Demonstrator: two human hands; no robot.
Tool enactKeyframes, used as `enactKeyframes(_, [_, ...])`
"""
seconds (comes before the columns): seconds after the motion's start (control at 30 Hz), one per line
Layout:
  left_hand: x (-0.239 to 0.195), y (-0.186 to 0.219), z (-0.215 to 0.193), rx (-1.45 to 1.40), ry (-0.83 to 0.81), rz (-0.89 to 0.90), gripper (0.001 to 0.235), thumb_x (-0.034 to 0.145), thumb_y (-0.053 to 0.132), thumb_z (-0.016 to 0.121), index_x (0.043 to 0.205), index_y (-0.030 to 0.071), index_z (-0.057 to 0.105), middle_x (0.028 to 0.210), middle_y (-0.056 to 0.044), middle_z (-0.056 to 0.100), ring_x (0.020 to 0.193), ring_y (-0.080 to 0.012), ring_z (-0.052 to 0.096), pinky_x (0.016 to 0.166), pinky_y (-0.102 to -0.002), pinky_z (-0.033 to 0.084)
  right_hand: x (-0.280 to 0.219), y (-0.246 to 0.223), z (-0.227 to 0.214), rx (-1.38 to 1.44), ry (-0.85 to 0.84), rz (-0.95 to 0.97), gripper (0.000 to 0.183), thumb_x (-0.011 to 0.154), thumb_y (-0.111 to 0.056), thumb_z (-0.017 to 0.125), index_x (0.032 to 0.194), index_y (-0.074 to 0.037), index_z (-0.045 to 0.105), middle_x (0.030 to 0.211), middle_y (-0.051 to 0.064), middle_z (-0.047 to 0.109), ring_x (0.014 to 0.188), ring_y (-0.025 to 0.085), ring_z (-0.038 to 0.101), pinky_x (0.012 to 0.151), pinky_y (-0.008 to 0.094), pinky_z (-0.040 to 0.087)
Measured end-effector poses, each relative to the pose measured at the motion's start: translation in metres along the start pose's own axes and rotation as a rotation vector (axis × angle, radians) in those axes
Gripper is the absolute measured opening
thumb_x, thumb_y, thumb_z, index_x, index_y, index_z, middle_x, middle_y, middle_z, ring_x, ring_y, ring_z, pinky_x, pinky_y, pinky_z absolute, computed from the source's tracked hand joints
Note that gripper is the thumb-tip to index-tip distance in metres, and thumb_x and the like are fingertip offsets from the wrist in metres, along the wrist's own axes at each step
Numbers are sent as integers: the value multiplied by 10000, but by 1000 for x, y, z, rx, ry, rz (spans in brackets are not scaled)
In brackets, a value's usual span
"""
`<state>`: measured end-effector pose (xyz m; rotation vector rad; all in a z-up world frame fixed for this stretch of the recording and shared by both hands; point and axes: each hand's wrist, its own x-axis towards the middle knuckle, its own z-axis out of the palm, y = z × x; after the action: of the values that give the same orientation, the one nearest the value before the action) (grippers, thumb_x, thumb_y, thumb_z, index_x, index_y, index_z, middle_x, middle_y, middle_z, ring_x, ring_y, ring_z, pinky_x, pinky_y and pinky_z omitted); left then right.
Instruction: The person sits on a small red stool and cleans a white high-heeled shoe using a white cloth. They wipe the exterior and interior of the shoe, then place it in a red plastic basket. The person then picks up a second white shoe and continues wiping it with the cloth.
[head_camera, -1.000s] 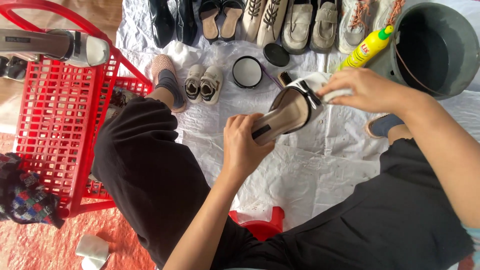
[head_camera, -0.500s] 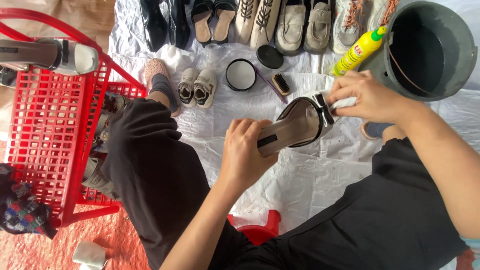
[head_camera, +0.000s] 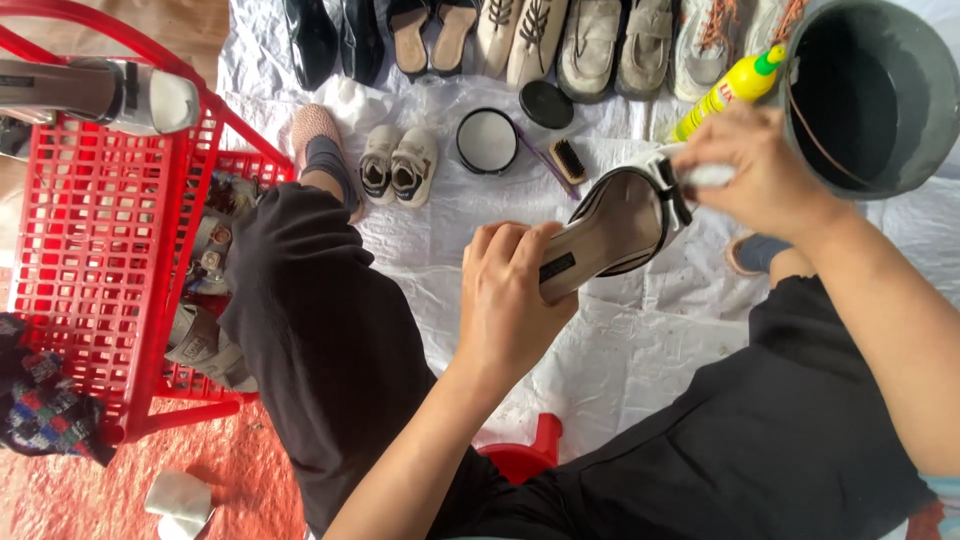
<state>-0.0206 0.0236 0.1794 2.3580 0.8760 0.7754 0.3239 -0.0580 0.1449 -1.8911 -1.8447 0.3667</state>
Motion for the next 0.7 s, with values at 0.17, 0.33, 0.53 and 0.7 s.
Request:
enactKeyframes(0.17, [-5,-10,9,14,-8,2,666,637,98,834,1284,136,680,1061,-76,657,1097,-347,591,869,-501,485,-1,9,11,-67,-21,-20,297,812,-212,941,1091,-238,844,1054,-104,675,1138,202,552,1117,454,243])
enactKeyframes(0.33, [-2,-7,0,-27,5,22,650,689,101,857,1316,63,692,1127,-113,699,1112,-336,580,950,-476,492,5,-9,1,3,183,-159,341,818,19,1009,1107,-60,846,1005,66,748,952,223,601,906,401,462])
enactKeyframes(0.53, [-16,-40,15,-10,19,-57,667,650,156,862,1293,176,685,1108,-43,699,1141,-319,601,999,-491,485,-13,2,-22,-351,37,1,249,903,-322,884,1127,-419,840,1151,-123,791,1197,189,680,1072,464,272])
enactKeyframes(0.7, [-22,-44,22,-106,174,-20,601,690,126,901,1258,172,710,1130,-40,724,1124,-294,643,961,-432,559,-16,-17,-40,-275,223,75,249,1062,-208,929,1292,-274,858,1026,-5,588,1068,256,517,1084,464,307])
